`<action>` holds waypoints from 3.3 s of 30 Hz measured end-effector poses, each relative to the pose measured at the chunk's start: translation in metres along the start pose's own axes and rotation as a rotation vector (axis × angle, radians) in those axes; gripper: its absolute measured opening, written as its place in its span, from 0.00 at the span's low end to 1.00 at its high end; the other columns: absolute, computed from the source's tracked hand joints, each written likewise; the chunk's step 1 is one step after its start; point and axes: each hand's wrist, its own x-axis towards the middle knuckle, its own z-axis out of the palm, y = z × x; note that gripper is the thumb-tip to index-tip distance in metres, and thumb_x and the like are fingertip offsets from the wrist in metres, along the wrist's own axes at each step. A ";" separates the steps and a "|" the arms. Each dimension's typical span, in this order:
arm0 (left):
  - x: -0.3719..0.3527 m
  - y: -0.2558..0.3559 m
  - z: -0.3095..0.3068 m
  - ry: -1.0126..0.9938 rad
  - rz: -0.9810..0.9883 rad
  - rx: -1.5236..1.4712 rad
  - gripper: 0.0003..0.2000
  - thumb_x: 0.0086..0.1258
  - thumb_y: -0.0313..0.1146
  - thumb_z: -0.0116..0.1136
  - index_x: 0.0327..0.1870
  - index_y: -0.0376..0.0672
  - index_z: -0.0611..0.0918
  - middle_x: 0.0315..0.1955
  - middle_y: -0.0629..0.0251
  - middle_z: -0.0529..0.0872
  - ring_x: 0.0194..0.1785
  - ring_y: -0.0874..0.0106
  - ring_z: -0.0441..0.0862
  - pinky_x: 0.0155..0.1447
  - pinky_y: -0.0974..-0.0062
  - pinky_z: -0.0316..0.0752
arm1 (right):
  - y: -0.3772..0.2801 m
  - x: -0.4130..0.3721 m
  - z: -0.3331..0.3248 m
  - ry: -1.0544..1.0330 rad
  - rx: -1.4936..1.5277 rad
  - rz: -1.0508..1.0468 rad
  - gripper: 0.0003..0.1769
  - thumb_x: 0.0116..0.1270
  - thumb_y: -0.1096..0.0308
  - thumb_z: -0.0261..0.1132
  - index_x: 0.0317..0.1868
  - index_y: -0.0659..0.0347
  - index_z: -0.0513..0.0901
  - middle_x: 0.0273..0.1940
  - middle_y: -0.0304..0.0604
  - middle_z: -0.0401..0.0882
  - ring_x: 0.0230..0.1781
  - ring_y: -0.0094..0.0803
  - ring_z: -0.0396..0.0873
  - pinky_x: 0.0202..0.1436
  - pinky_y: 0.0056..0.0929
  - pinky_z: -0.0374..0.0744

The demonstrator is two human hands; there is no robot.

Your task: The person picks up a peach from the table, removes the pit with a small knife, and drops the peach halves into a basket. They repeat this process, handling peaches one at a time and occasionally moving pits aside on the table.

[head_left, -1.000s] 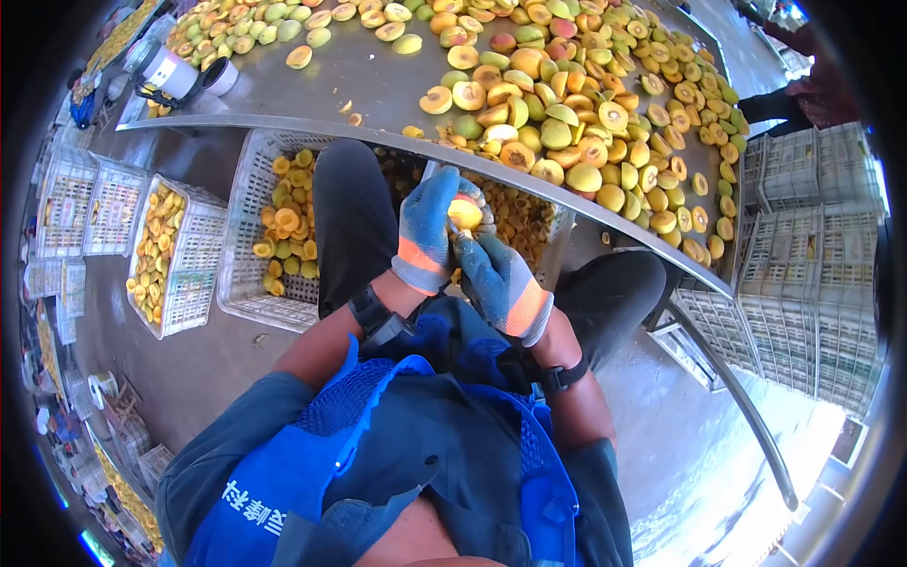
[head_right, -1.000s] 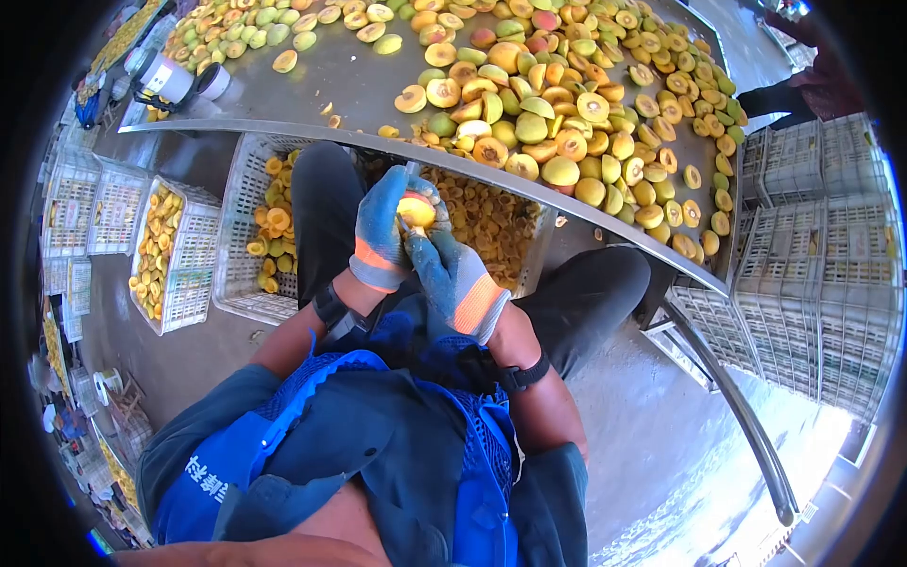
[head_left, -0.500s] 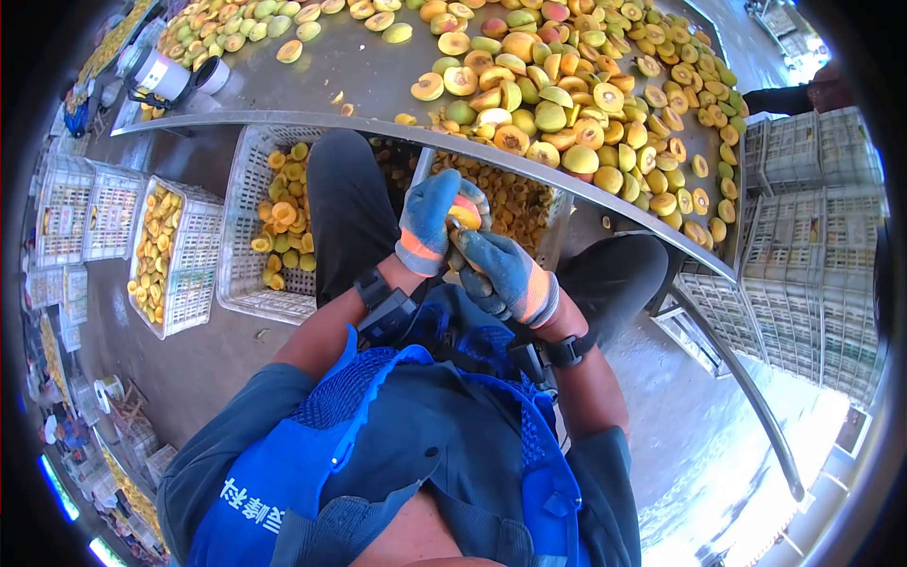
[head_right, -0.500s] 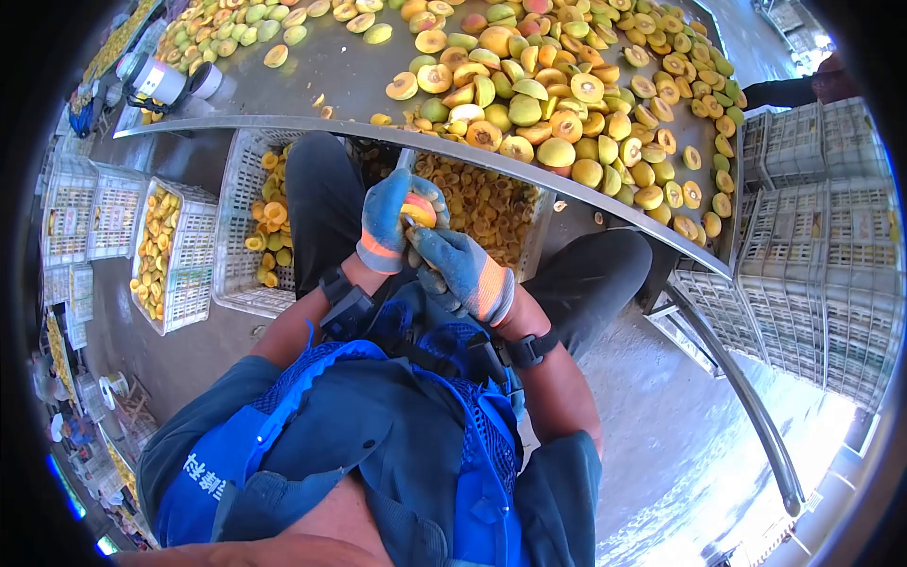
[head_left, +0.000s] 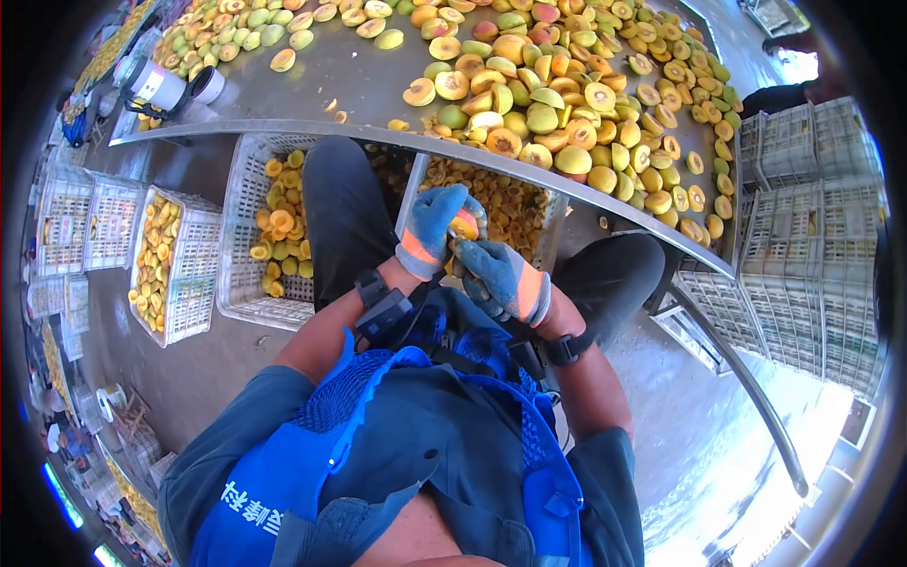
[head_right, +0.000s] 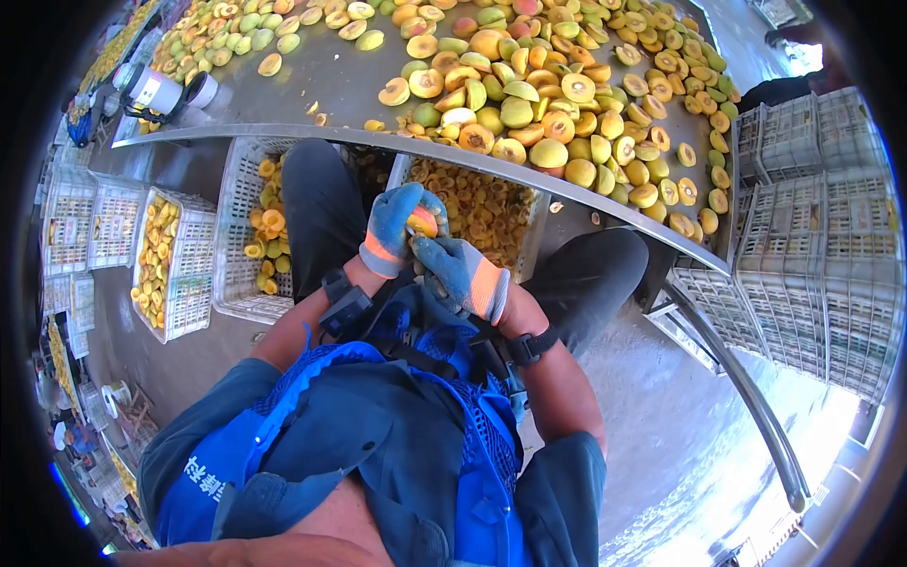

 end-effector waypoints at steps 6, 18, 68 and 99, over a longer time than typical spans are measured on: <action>0.005 0.000 -0.003 -0.083 0.046 0.156 0.20 0.81 0.44 0.52 0.34 0.36 0.84 0.26 0.59 0.87 0.31 0.70 0.86 0.40 0.74 0.80 | 0.008 0.001 -0.018 -0.223 0.354 0.110 0.27 0.80 0.42 0.57 0.41 0.62 0.83 0.23 0.29 0.73 0.18 0.15 0.67 0.21 0.18 0.64; -0.002 -0.010 0.005 0.022 -0.100 -0.129 0.23 0.81 0.50 0.52 0.33 0.38 0.83 0.27 0.60 0.85 0.32 0.68 0.84 0.43 0.70 0.80 | 0.020 0.005 -0.015 -0.314 0.638 0.146 0.22 0.82 0.48 0.55 0.41 0.59 0.79 0.19 0.28 0.65 0.12 0.17 0.59 0.14 0.18 0.56; 0.022 0.013 -0.015 0.243 -0.573 0.039 0.07 0.71 0.27 0.67 0.46 0.35 0.88 0.36 0.63 0.90 0.36 0.76 0.86 0.43 0.76 0.82 | 0.057 0.053 -0.018 0.623 -0.430 -0.496 0.18 0.79 0.55 0.60 0.56 0.62 0.76 0.35 0.68 0.84 0.37 0.68 0.83 0.38 0.59 0.80; 0.168 0.019 0.013 -0.304 0.386 1.834 0.14 0.64 0.36 0.67 0.51 0.50 0.85 0.55 0.64 0.81 0.60 0.57 0.77 0.64 0.58 0.74 | 0.089 0.030 -0.047 0.748 -0.196 -0.448 0.13 0.80 0.63 0.61 0.44 0.67 0.78 0.29 0.57 0.80 0.29 0.48 0.79 0.34 0.41 0.76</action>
